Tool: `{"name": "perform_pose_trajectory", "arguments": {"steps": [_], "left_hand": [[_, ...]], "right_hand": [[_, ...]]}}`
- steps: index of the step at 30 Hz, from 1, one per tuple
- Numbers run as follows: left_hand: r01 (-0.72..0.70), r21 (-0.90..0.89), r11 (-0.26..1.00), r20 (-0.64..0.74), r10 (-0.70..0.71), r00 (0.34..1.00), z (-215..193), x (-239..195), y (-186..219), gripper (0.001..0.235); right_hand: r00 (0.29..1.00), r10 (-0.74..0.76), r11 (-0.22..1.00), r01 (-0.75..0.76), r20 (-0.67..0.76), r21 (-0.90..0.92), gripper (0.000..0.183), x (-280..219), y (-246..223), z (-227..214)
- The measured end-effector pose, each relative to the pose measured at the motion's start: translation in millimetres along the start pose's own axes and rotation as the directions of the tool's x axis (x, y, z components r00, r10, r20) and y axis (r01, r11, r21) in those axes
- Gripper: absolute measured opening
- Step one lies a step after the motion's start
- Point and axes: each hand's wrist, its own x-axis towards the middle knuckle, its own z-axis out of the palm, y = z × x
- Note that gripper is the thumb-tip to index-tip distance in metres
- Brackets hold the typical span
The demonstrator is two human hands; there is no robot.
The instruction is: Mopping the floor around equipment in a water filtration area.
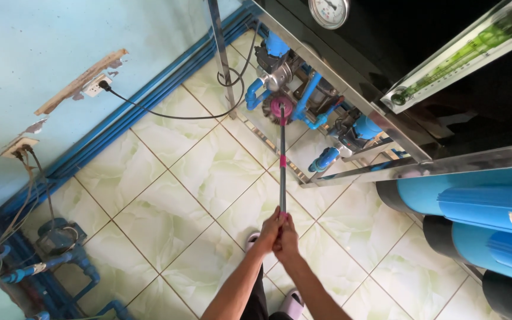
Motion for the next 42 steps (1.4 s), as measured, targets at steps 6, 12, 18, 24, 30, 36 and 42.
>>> {"name": "perform_pose_trajectory", "arguments": {"steps": [6,12,18,24,30,36,42], "left_hand": [[-0.004,0.072,0.997,-0.023,0.006,1.0,29.3,22.3,54.5,0.061],[-0.098,0.204,0.974,-0.063,0.112,0.992,9.8,-28.4,-11.3,0.056],[0.024,0.109,0.994,-0.101,-0.013,0.995,1.8,-12.1,-5.8,0.055],[0.02,0.187,0.982,-0.152,0.008,0.988,23.2,16.7,37.0,0.054],[-0.074,0.319,0.945,-0.151,0.128,0.98,6.4,-42.5,-24.1,0.055],[-0.047,0.322,0.946,-0.196,0.116,0.974,8.4,-1.4,-27.2,0.055],[-0.007,0.292,0.956,-0.24,0.08,0.967,41.5,8.5,40.5,0.052]], "right_hand": [[1.0,0.002,1.0,-0.002,0.026,0.016,0.043,22.5,-38.9,31.9],[1.0,0.006,0.997,-0.005,-0.012,0.072,0.044,-26.6,-0.1,-8.4],[1.0,-0.012,1.0,0.012,0.0,0.007,0.046,-3.2,11.5,-10.8],[0.999,-0.015,1.0,0.015,0.043,0.001,0.045,27.3,-21.0,17.0],[1.0,-0.002,0.999,0.003,0.031,-0.043,0.045,-19.3,19.0,-32.1],[0.999,0.003,0.999,-0.002,0.037,-0.048,0.044,25.5,15.2,-35.7],[0.997,-0.002,0.998,0.008,0.079,-0.067,0.043,40.7,-31.1,3.8]]}}
